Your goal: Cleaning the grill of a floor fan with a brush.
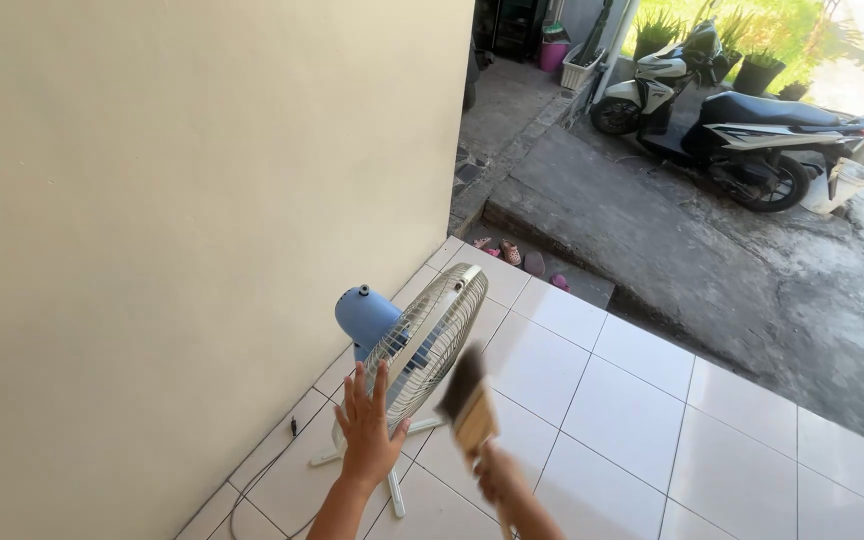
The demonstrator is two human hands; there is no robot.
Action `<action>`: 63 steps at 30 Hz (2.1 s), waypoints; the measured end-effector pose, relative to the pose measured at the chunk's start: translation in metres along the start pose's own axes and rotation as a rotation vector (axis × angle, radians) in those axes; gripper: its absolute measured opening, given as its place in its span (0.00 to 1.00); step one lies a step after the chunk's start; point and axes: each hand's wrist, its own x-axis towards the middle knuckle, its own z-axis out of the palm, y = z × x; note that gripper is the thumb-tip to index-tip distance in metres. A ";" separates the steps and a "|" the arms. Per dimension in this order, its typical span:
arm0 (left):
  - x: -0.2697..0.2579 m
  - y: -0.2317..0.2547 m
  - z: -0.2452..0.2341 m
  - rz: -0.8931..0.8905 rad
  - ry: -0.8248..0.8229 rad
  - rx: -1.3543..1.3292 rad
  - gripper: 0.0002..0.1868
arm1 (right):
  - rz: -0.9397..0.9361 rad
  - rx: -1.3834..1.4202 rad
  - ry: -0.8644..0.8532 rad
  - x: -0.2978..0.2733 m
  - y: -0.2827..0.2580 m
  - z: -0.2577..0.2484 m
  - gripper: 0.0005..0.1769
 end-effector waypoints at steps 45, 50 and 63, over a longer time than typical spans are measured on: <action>-0.016 0.011 -0.087 -0.133 0.403 -0.510 0.20 | -0.894 -0.402 -0.045 -0.064 -0.157 0.053 0.16; -0.014 -0.042 -0.107 -0.366 0.249 -0.250 0.21 | -0.923 -0.543 0.109 -0.085 -0.189 0.089 0.26; 0.025 -0.160 -0.080 -0.242 -0.397 -0.125 0.23 | -1.061 -0.974 0.464 -0.038 -0.167 0.143 0.48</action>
